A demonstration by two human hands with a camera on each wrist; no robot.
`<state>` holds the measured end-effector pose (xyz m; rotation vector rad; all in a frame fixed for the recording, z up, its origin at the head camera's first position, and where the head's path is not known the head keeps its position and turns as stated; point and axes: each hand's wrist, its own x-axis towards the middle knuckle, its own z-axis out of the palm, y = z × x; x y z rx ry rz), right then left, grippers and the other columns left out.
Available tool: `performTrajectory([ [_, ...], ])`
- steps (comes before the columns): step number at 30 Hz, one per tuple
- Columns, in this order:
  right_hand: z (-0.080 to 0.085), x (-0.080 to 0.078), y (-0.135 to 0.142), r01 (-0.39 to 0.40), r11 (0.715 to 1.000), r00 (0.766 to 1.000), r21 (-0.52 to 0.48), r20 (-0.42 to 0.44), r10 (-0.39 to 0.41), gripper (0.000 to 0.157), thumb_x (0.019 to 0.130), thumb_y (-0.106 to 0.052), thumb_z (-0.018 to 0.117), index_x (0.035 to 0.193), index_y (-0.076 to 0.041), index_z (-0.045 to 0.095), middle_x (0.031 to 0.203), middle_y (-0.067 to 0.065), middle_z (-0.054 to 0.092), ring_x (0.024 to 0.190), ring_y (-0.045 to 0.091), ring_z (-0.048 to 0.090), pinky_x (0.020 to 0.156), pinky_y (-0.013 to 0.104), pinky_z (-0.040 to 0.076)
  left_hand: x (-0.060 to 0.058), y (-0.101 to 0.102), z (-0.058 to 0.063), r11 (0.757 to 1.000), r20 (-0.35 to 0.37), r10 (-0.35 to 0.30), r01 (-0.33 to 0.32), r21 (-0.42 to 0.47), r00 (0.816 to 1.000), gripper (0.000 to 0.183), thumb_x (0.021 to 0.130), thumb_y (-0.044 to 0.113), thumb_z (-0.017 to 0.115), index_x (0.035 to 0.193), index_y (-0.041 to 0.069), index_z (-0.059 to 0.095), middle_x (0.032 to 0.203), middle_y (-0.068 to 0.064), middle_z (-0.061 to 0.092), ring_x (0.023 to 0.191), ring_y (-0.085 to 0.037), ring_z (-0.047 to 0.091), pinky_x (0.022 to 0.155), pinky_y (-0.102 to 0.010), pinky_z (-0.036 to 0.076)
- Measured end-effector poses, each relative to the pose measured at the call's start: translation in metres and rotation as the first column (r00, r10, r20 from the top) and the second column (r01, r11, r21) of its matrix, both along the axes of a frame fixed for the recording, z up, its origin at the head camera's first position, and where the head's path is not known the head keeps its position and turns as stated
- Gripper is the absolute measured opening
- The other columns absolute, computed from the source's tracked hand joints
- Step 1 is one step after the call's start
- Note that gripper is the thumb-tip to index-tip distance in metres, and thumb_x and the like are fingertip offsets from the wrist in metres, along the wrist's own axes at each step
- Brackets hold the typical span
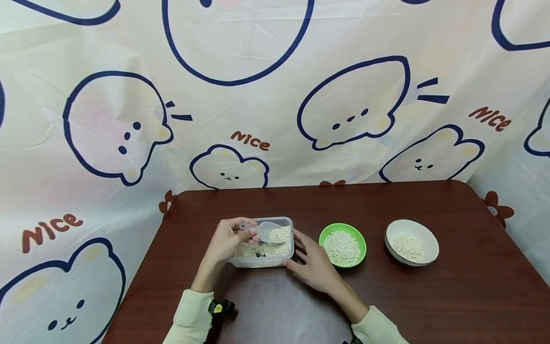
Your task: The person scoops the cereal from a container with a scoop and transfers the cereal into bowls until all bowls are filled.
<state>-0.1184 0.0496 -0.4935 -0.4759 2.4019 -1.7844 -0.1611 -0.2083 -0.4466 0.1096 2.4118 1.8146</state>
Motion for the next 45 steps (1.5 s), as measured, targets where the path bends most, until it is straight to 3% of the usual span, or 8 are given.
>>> performTrajectory([
  [3, 0.001, 0.0, 0.0, -0.006, 1.0, 1.0, 0.003, -0.004, 0.006, 0.085, 0.095, -0.017, 0.084, 0.163, 0.001, 0.037, 0.166, 0.025, 0.043, 0.149, 0.043, 0.052, 0.113, 0.045, 0.054, 0.001, -0.005, 0.001, 0.999, -0.001, 0.0, 0.0, 0.034, 1.0, 0.02, 0.099, -0.002, 0.071, 0.118, -0.008, 0.074, 0.094, -0.028, 0.079, 0.082, -0.03, 0.081, 0.083, -0.054, 0.067],
  [7, 0.002, 0.001, 0.0, 0.0, 1.0, 1.0, 0.002, 0.008, 0.0, 0.085, 0.095, -0.017, 0.084, 0.163, 0.0, 0.038, 0.167, 0.024, 0.043, 0.149, 0.042, 0.052, 0.114, 0.043, 0.053, 0.0, -0.015, 0.002, 0.997, -0.011, -0.004, 0.004, 0.071, 1.0, 0.02, 0.1, -0.002, 0.069, 0.118, -0.01, 0.073, 0.09, -0.02, 0.08, 0.08, -0.025, 0.08, 0.082, -0.051, 0.068],
  [14, 0.001, 0.0, 0.001, 0.0, 1.0, 1.0, -0.014, 0.004, 0.0, 0.084, 0.094, -0.018, 0.085, 0.162, 0.002, 0.039, 0.165, 0.026, 0.045, 0.149, 0.044, 0.052, 0.114, 0.046, 0.052, -0.001, -0.032, 0.005, 0.988, -0.01, 0.009, -0.007, 0.155, 1.0, 0.025, 0.102, -0.002, 0.068, 0.123, -0.015, 0.067, 0.087, -0.002, 0.08, 0.078, -0.01, 0.076, 0.078, -0.032, 0.068],
  [23, 0.002, 0.0, 0.001, -0.002, 1.0, 1.0, -0.006, -0.005, 0.002, 0.084, 0.095, -0.017, 0.084, 0.163, 0.002, 0.039, 0.166, 0.024, 0.044, 0.149, 0.041, 0.053, 0.114, 0.042, 0.053, 0.0, -0.044, 0.011, 0.986, -0.037, 0.041, -0.034, 0.164, 0.998, 0.027, 0.103, 0.002, 0.068, 0.124, -0.015, 0.066, 0.085, 0.003, 0.08, 0.077, -0.009, 0.076, 0.075, -0.028, 0.066],
  [31, 0.002, 0.0, 0.001, -0.003, 1.0, 1.0, -0.012, 0.019, 0.003, 0.084, 0.095, -0.018, 0.084, 0.163, 0.001, 0.039, 0.166, 0.024, 0.044, 0.149, 0.042, 0.052, 0.115, 0.044, 0.052, 0.002, -0.047, 0.013, 0.974, -0.046, 0.046, -0.035, 0.224, 0.998, 0.029, 0.103, 0.002, 0.069, 0.124, -0.018, 0.064, 0.086, 0.003, 0.08, 0.078, -0.008, 0.077, 0.074, -0.026, 0.066],
  [37, 0.002, 0.001, 0.001, -0.008, 1.0, 1.0, -0.015, 0.02, 0.009, 0.084, 0.095, -0.019, 0.084, 0.163, 0.001, 0.039, 0.167, 0.024, 0.044, 0.15, 0.042, 0.051, 0.115, 0.045, 0.052, 0.004, -0.049, 0.013, 0.96, -0.079, 0.041, -0.017, 0.281, 0.996, 0.024, 0.103, 0.003, 0.07, 0.119, -0.014, 0.067, 0.087, 0.003, 0.079, 0.077, -0.007, 0.076, 0.074, -0.024, 0.065],
  [45, 0.003, 0.001, 0.001, -0.009, 1.0, 1.0, -0.012, 0.016, 0.009, 0.084, 0.096, -0.018, 0.084, 0.163, 0.001, 0.038, 0.166, 0.025, 0.044, 0.15, 0.042, 0.051, 0.115, 0.045, 0.052, 0.005, -0.052, 0.014, 0.921, -0.125, 0.015, 0.035, 0.388, 0.992, 0.01, 0.104, 0.001, 0.067, 0.112, 0.001, 0.073, 0.09, 0.001, 0.08, 0.077, -0.008, 0.076, 0.071, -0.021, 0.064],
])
